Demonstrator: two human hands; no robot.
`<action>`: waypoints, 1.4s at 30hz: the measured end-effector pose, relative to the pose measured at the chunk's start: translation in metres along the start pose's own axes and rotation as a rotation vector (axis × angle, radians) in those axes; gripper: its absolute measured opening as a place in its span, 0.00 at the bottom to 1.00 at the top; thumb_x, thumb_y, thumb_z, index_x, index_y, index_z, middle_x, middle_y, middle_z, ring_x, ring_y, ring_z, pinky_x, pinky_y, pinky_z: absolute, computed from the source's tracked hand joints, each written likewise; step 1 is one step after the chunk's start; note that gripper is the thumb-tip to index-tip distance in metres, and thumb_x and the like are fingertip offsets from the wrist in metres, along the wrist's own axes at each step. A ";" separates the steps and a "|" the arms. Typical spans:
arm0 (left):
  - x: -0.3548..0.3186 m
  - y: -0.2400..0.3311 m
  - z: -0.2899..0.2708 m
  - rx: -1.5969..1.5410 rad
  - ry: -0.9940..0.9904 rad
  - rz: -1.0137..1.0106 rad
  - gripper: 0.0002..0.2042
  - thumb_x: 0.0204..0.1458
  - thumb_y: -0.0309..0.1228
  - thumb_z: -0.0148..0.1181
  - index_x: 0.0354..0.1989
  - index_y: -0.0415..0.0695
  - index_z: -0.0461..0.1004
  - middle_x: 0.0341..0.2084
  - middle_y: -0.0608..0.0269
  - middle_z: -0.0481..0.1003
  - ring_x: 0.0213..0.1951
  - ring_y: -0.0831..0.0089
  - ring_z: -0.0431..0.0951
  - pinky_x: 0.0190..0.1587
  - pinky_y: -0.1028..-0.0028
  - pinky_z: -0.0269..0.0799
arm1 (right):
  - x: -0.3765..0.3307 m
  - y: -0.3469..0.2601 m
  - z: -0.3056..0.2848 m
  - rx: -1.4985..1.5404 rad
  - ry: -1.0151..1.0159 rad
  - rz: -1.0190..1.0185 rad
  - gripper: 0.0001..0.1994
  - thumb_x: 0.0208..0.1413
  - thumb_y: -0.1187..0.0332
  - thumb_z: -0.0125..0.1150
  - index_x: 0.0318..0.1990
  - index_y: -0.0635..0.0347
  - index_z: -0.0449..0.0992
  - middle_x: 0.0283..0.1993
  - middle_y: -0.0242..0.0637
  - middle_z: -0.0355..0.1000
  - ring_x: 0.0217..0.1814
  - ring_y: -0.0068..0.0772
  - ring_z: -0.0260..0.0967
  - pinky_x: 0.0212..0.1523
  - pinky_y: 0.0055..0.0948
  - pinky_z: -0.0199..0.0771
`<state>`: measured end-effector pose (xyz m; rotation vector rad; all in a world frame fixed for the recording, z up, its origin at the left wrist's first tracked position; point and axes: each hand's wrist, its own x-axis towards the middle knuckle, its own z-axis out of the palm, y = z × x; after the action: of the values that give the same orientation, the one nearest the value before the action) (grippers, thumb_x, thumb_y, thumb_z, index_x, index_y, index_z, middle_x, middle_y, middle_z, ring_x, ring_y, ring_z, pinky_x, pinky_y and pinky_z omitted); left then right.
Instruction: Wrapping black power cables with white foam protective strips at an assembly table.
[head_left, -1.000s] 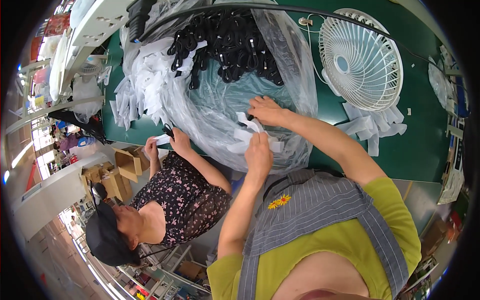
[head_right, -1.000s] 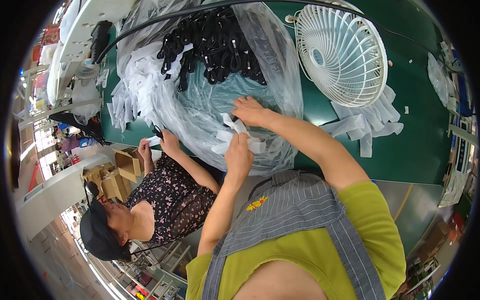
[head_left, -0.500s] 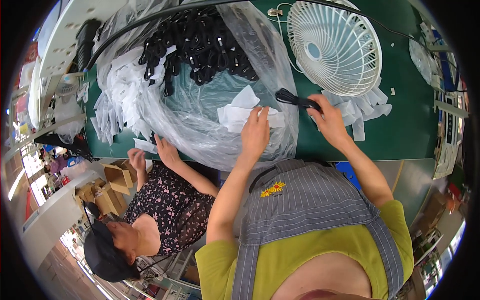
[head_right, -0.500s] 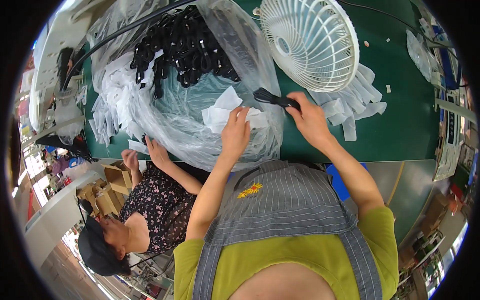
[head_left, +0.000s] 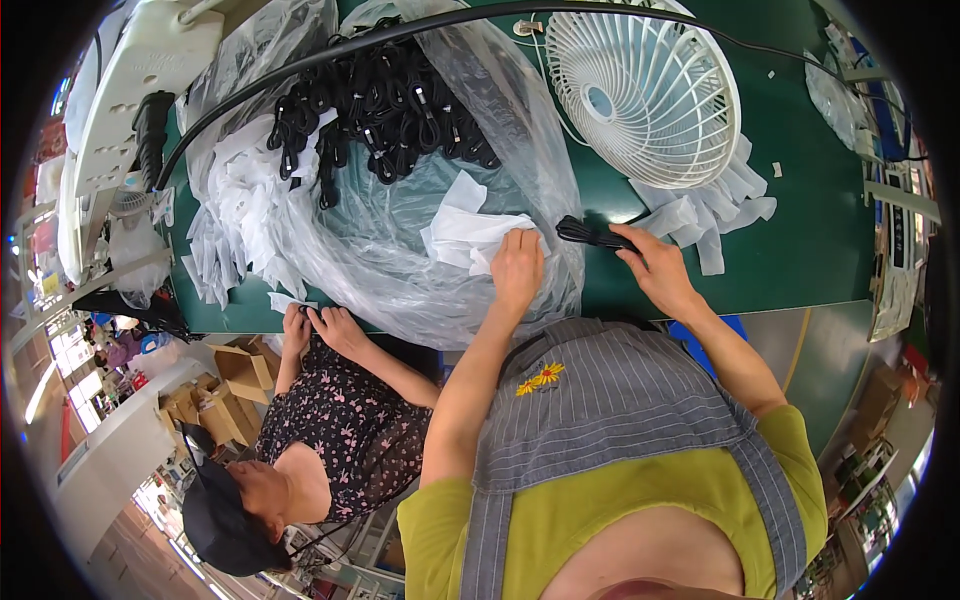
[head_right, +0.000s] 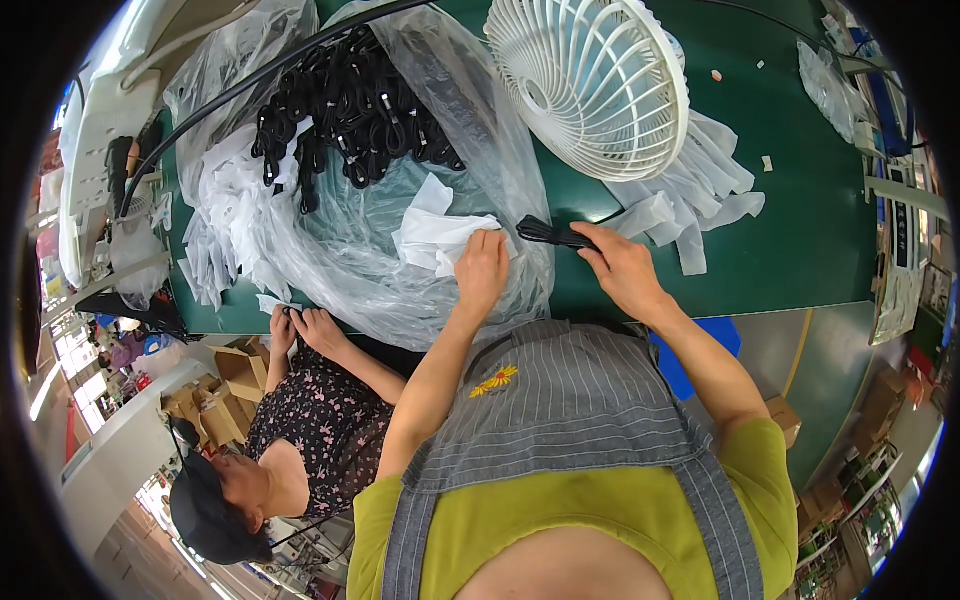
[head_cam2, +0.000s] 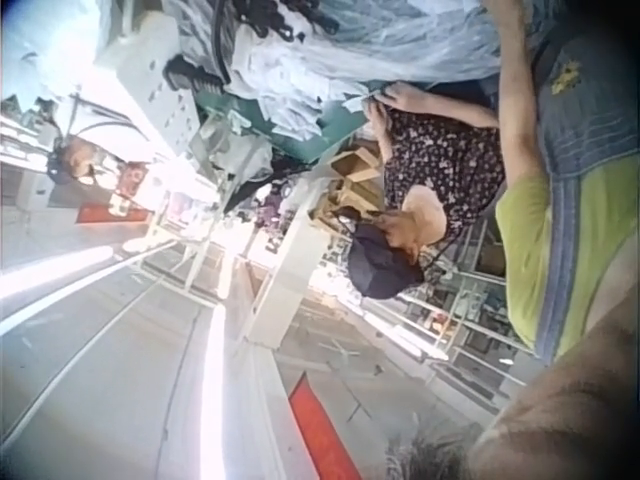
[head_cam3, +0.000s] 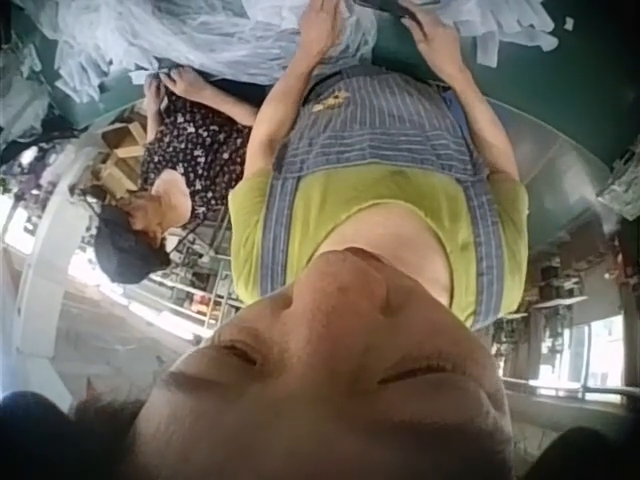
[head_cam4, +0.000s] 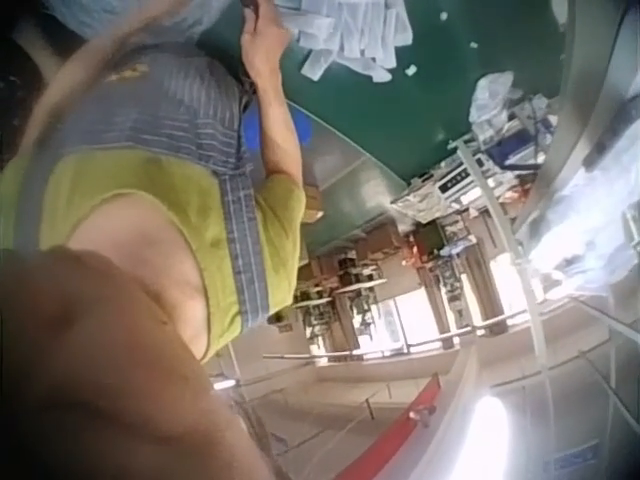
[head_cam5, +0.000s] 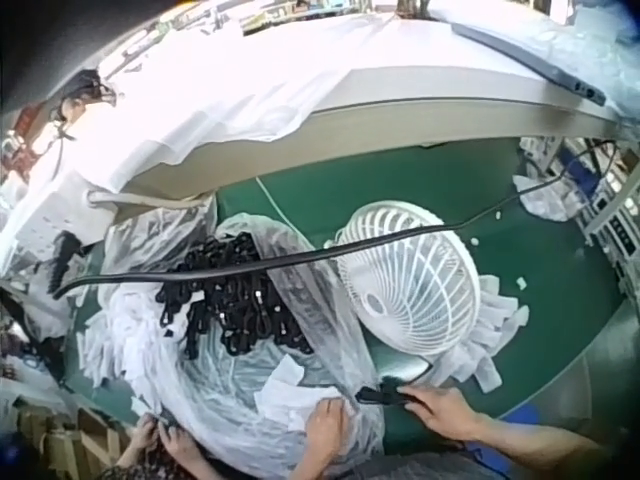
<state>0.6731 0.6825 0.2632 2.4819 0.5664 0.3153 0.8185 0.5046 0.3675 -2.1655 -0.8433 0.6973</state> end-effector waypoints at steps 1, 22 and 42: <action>0.000 0.003 -0.006 -0.098 0.022 -0.060 0.05 0.50 0.23 0.59 0.36 0.42 0.74 0.32 0.57 0.73 0.31 0.60 0.76 0.32 0.65 0.72 | 0.002 -0.004 0.000 -0.026 -0.007 -0.073 0.17 0.56 0.71 0.59 0.54 0.55 0.72 0.47 0.45 0.75 0.42 0.49 0.74 0.42 0.38 0.74; 0.011 0.049 -0.064 -0.464 0.276 -0.009 0.07 0.50 0.17 0.59 0.36 0.40 0.73 0.37 0.56 0.70 0.30 0.68 0.74 0.30 0.72 0.69 | 0.010 -0.058 -0.001 -0.065 -0.090 -0.213 0.16 0.54 0.72 0.61 0.51 0.57 0.74 0.40 0.41 0.74 0.35 0.46 0.74 0.34 0.40 0.73; 0.109 -0.025 -0.070 -0.346 0.496 -0.180 0.11 0.53 0.27 0.59 0.43 0.39 0.70 0.37 0.55 0.68 0.40 0.58 0.69 0.45 0.64 0.65 | 0.009 -0.002 -0.054 0.083 0.272 -0.096 0.06 0.54 0.77 0.60 0.40 0.61 0.76 0.40 0.39 0.73 0.33 0.36 0.71 0.35 0.29 0.72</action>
<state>0.7376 0.7846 0.3161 2.0009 0.8466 0.8894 0.8607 0.4902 0.4001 -2.0716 -0.7538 0.3717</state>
